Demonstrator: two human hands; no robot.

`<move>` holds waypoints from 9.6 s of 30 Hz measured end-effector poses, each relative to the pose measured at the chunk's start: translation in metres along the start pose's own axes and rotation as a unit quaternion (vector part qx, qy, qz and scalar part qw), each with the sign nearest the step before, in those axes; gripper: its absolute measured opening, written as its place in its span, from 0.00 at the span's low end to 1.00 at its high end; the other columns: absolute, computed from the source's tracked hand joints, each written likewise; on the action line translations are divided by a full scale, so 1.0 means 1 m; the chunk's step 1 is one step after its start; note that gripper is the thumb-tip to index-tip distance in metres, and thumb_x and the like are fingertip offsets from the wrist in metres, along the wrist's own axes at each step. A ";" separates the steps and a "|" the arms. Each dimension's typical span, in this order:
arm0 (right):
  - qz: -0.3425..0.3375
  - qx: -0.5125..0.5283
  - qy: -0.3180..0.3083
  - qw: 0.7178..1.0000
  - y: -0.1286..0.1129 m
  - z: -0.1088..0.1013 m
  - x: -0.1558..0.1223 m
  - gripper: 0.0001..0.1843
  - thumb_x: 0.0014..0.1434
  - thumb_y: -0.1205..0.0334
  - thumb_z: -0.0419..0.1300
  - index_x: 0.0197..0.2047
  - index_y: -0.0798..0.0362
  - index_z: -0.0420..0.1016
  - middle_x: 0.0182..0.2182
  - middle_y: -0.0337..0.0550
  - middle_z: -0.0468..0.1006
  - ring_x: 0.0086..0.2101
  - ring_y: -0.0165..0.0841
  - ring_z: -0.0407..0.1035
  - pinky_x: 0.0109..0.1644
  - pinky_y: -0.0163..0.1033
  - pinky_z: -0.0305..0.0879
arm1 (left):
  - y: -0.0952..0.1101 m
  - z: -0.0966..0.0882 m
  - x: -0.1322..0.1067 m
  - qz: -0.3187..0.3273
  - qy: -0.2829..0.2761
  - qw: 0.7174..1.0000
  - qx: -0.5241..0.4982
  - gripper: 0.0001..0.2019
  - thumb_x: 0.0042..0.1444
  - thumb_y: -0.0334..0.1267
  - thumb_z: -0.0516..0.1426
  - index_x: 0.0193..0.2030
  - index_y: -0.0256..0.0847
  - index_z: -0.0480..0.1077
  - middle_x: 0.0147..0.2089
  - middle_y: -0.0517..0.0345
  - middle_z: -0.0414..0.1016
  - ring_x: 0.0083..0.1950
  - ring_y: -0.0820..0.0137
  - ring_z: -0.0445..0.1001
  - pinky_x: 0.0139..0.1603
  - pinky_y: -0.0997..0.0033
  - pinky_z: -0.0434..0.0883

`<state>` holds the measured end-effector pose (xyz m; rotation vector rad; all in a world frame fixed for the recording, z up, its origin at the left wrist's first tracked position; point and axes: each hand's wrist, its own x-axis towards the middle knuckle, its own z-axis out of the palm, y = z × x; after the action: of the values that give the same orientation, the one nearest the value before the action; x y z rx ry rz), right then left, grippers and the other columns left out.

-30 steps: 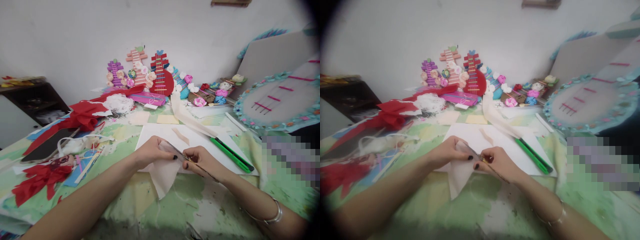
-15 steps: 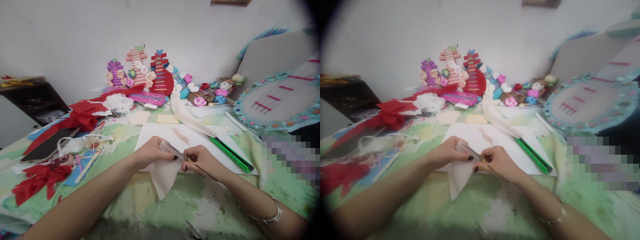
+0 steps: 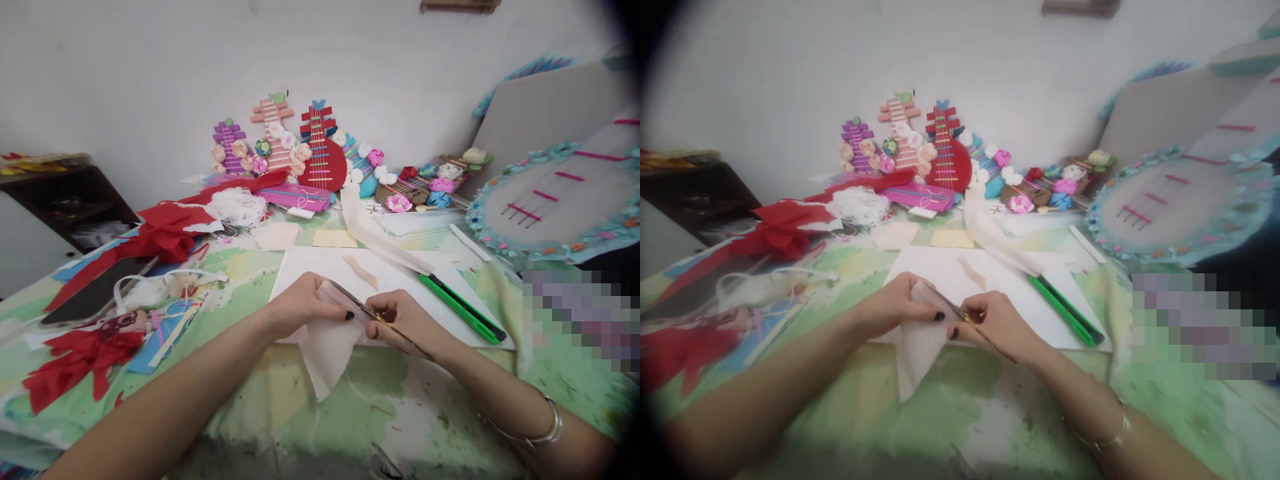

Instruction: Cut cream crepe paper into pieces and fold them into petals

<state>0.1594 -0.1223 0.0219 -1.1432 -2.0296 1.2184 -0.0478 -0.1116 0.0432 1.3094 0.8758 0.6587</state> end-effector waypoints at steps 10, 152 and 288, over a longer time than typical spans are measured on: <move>-0.013 0.008 -0.035 0.999 0.005 0.000 -0.001 0.24 0.51 0.44 0.60 0.21 0.53 0.57 0.19 0.32 0.48 0.21 0.24 0.44 0.22 0.32 0.39 | -0.001 0.000 0.001 -0.008 -0.002 1.000 -0.006 0.09 0.40 0.30 0.64 0.32 0.33 0.78 0.31 0.52 0.80 0.31 0.69 0.75 0.33 0.74 0.71; -0.004 -0.049 -0.048 0.998 -0.003 -0.019 -0.003 0.19 0.53 0.48 0.58 0.24 0.55 0.65 0.18 0.33 0.54 0.20 0.24 0.48 0.22 0.32 0.43 | 0.003 -0.006 0.000 0.026 0.032 0.999 -0.026 0.06 0.47 0.33 0.64 0.33 0.36 0.80 0.32 0.51 0.81 0.30 0.70 0.77 0.33 0.75 0.72; 0.054 -0.061 -0.002 0.997 -0.012 -0.017 -0.001 0.12 0.46 0.57 0.63 0.19 0.56 0.69 0.14 0.31 0.53 0.19 0.23 0.47 0.22 0.33 0.40 | 0.002 -0.009 0.005 0.041 0.089 0.993 -0.066 0.08 0.37 0.34 0.67 0.24 0.34 0.74 0.23 0.58 0.73 0.26 0.74 0.69 0.27 0.76 0.64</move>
<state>0.1677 -0.1185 0.0406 -1.3252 -2.0932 1.1619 -0.0523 -0.1023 0.0435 1.1845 0.9092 0.8930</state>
